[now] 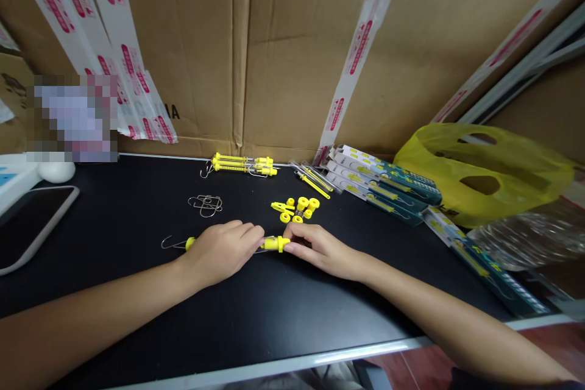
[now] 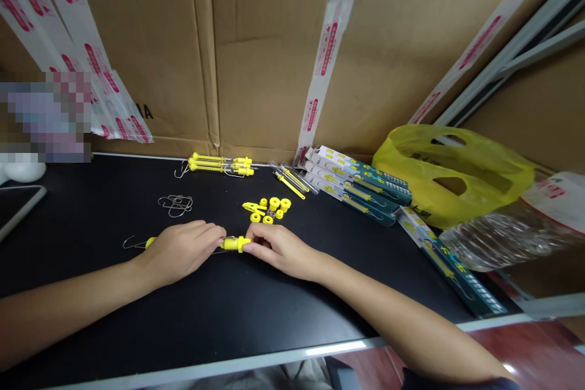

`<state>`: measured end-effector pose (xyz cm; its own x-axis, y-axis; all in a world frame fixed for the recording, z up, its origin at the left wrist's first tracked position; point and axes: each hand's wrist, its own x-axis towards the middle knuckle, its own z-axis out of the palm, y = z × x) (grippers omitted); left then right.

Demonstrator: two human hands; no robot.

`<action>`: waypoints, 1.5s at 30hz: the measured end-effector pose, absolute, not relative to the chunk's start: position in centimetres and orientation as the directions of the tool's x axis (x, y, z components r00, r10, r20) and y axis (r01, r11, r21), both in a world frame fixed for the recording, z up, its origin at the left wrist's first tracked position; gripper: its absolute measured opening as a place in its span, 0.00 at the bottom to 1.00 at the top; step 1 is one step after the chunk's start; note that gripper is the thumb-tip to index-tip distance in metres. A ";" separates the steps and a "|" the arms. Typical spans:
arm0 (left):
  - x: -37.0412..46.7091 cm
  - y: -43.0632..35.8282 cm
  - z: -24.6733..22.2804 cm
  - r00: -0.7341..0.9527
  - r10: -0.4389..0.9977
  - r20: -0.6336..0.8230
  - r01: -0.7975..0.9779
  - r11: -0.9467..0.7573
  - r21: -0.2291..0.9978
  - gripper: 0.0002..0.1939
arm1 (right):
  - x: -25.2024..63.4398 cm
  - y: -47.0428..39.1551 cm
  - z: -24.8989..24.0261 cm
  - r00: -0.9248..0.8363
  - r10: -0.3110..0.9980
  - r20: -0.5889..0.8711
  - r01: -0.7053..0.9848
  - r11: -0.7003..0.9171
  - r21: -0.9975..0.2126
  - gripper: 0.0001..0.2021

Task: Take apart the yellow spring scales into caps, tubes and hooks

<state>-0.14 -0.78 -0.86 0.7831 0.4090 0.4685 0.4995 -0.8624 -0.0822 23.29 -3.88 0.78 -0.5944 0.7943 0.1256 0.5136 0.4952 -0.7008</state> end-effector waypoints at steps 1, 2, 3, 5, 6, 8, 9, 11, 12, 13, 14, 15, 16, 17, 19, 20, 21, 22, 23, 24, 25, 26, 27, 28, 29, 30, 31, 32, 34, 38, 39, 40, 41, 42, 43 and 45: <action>-0.1 -0.8 -0.9 0.782 0.408 0.471 0.498 -0.863 -0.080 0.16 | 23.3 -3.9 0.8 -0.595 0.794 0.128 0.508 0.495 -0.705 0.12; -0.1 -0.8 -0.9 0.781 0.406 0.474 0.497 -0.864 -0.080 0.16 | 23.3 -3.9 0.8 -0.596 0.792 0.132 0.505 0.498 -0.705 0.11; -0.1 -0.8 -0.8 0.779 0.404 0.480 0.498 -0.863 -0.081 0.16 | 23.3 -3.9 0.9 -0.599 0.789 0.140 0.505 0.507 -0.698 0.11; -0.1 -0.8 -0.8 0.770 0.401 0.495 0.503 -0.860 -0.085 0.16 | 23.4 -3.9 1.0 -0.605 0.778 0.170 0.519 0.547 -0.657 0.10; 0.0 -0.8 -0.7 0.766 0.401 0.503 0.505 -0.859 -0.085 0.17 | 23.4 -3.9 1.1 -0.612 0.768 0.190 0.530 0.577 -0.621 0.10; 0.0 -0.8 -0.6 0.767 0.398 0.504 0.504 -0.859 -0.089 0.17 | 23.6 -3.8 1.2 -0.636 0.734 0.238 0.552 0.648 -0.525 0.09; 0.0 -0.8 -0.6 0.773 0.395 0.497 0.500 -0.861 -0.093 0.17 | 23.6 -3.9 1.2 -0.655 0.709 0.260 0.558 0.686 -0.466 0.09; 0.0 -0.8 -0.5 0.788 0.391 0.476 0.491 -0.865 -0.102 0.17 | 23.6 -4.0 1.4 -0.705 0.648 0.287 0.569 0.759 -0.315 0.09; 0.0 -0.8 -0.5 0.794 0.388 0.467 0.486 -0.868 -0.105 0.17 | 23.6 -4.0 1.5 -0.732 0.615 0.293 0.574 0.789 -0.222 0.10; 0.0 -0.7 -0.5 0.799 0.386 0.461 0.482 -0.870 -0.106 0.17 | 23.6 -4.1 1.5 -0.756 0.585 0.294 0.576 0.808 -0.126 0.11; 0.0 -0.7 -0.5 0.802 0.383 0.458 0.477 -0.873 -0.104 0.17 | 23.6 -4.2 1.6 -0.775 0.561 0.291 0.576 0.817 -0.041 0.13; 0.0 -0.7 -0.5 0.804 0.380 0.457 0.471 -0.876 -0.101 0.17 | 23.6 -4.2 1.7 -0.786 0.545 0.291 0.575 0.818 0.020 0.14; 0.0 -0.7 -0.5 0.807 0.374 0.456 0.463 -0.881 -0.097 0.17 | 23.6 -4.2 1.7 -0.789 0.541 0.292 0.577 0.816 0.046 0.14; 0.0 -0.7 -0.5 0.810 0.369 0.456 0.456 -0.885 -0.094 0.17 | 23.6 -4.2 1.7 -0.783 0.547 0.296 0.581 0.813 0.034 0.13; 0.0 -0.7 -0.5 0.814 0.362 0.454 0.447 -0.890 -0.092 0.17 | 23.7 -3.9 1.5 -0.754 0.585 0.299 0.598 0.800 -0.054 0.14; 0.1 -0.7 -0.5 0.815 0.362 0.453 0.446 -0.891 -0.091 0.17 | 23.8 -3.8 1.4 -0.740 0.607 0.291 0.605 0.789 -0.106 0.15; 0.1 -0.7 -0.5 0.814 0.364 0.452 0.447 -0.890 -0.090 0.17 | 23.8 -3.7 1.3 -0.728 0.626 0.279 0.610 0.777 -0.152 0.15; 0.1 -0.6 -0.5 0.814 0.367 0.451 0.450 -0.889 -0.088 0.17 | 23.9 -3.6 1.2 -0.722 0.640 0.262 0.612 0.768 -0.190 0.15; 0.1 -0.6 -0.5 0.813 0.371 0.448 0.453 -0.888 -0.086 0.17 | 23.9 -3.5 1.1 -0.722 0.647 0.245 0.608 0.762 -0.223 0.14; 0.0 -0.6 -0.5 0.814 0.376 0.443 0.454 -0.887 -0.082 0.17 | 23.9 -3.4 1.1 -0.725 0.650 0.229 0.600 0.759 -0.253 0.13; 0.0 -0.6 -0.6 0.814 0.381 0.438 0.456 -0.886 -0.078 0.17 | 23.8 -3.4 1.1 -0.729 0.649 0.216 0.591 0.757 -0.281 0.13; 0.0 -0.6 -0.6 0.815 0.384 0.434 0.457 -0.886 -0.075 0.17 | 23.8 -3.5 1.1 -0.732 0.649 0.208 0.583 0.754 -0.302 0.13; 0.0 -0.6 -0.6 0.816 0.385 0.430 0.456 -0.887 -0.070 0.17 | 23.7 -3.5 1.2 -0.734 0.649 0.202 0.578 0.753 -0.315 0.12; 0.0 -0.6 -0.6 0.818 0.385 0.428 0.453 -0.889 -0.064 0.17 | 23.7 -3.5 1.2 -0.736 0.647 0.200 0.575 0.752 -0.322 0.12; 0.0 -0.6 -0.6 0.818 0.384 0.427 0.449 -0.892 -0.058 0.17 | 23.7 -3.6 1.2 -0.737 0.645 0.201 0.571 0.754 -0.324 0.12; 0.0 -0.6 -0.6 0.820 0.382 0.427 0.444 -0.895 -0.052 0.17 | 23.7 -3.5 1.2 -0.739 0.642 0.207 0.568 0.757 -0.322 0.12; 0.0 -0.5 -0.6 0.822 0.380 0.425 0.439 -0.897 -0.047 0.17 | 23.7 -3.5 1.2 -0.740 0.637 0.214 0.564 0.762 -0.318 0.11; 0.0 -0.5 -0.6 0.823 0.379 0.423 0.436 -0.899 -0.043 0.16 | 23.8 -3.5 1.1 -0.741 0.633 0.224 0.560 0.767 -0.312 0.11; 0.0 -0.5 -0.6 0.823 0.384 0.419 0.437 -0.899 -0.034 0.16 | 23.9 -3.3 1.0 -0.742 0.623 0.247 0.557 0.779 -0.288 0.11; 0.0 -0.3 -0.6 0.825 0.389 0.411 0.439 -0.898 -0.031 0.16 | 23.8 -3.4 0.8 -0.777 0.544 0.316 0.545 0.833 -0.092 0.12; 0.0 -0.3 -0.6 0.825 0.391 0.409 0.441 -0.897 -0.032 0.16 | 23.7 -3.6 0.9 -0.794 0.509 0.332 0.539 0.843 -0.005 0.12; -0.1 -0.3 -0.6 0.825 0.392 0.408 0.442 -0.896 -0.032 0.16 | 23.5 -3.7 1.0 -0.808 0.476 0.346 0.531 0.844 0.080 0.13; -0.1 -0.3 -0.5 0.827 0.390 0.405 0.439 -0.898 -0.031 0.16 | 23.4 -3.8 1.0 -0.821 0.447 0.355 0.522 0.839 0.150 0.14; -0.1 -0.3 -0.5 0.831 0.384 0.402 0.431 -0.902 -0.030 0.15 | 23.3 -3.9 1.1 -0.829 0.427 0.361 0.516 0.834 0.197 0.15; -0.1 -0.3 -0.5 0.836 0.375 0.401 0.420 -0.907 -0.030 0.15 | 23.3 -4.0 1.2 -0.832 0.415 0.368 0.512 0.831 0.220 0.15; -0.2 -0.4 -0.4 0.847 0.354 0.396 0.399 -0.916 -0.036 0.18 | 23.3 -4.0 1.2 -0.828 0.413 0.379 0.512 0.832 0.212 0.15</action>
<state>-0.23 -0.37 -0.36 0.8474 0.3535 0.3962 0.3990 -0.9162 -0.0359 23.27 -4.00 1.24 -0.8281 0.4126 0.3795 0.5120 0.8323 0.2125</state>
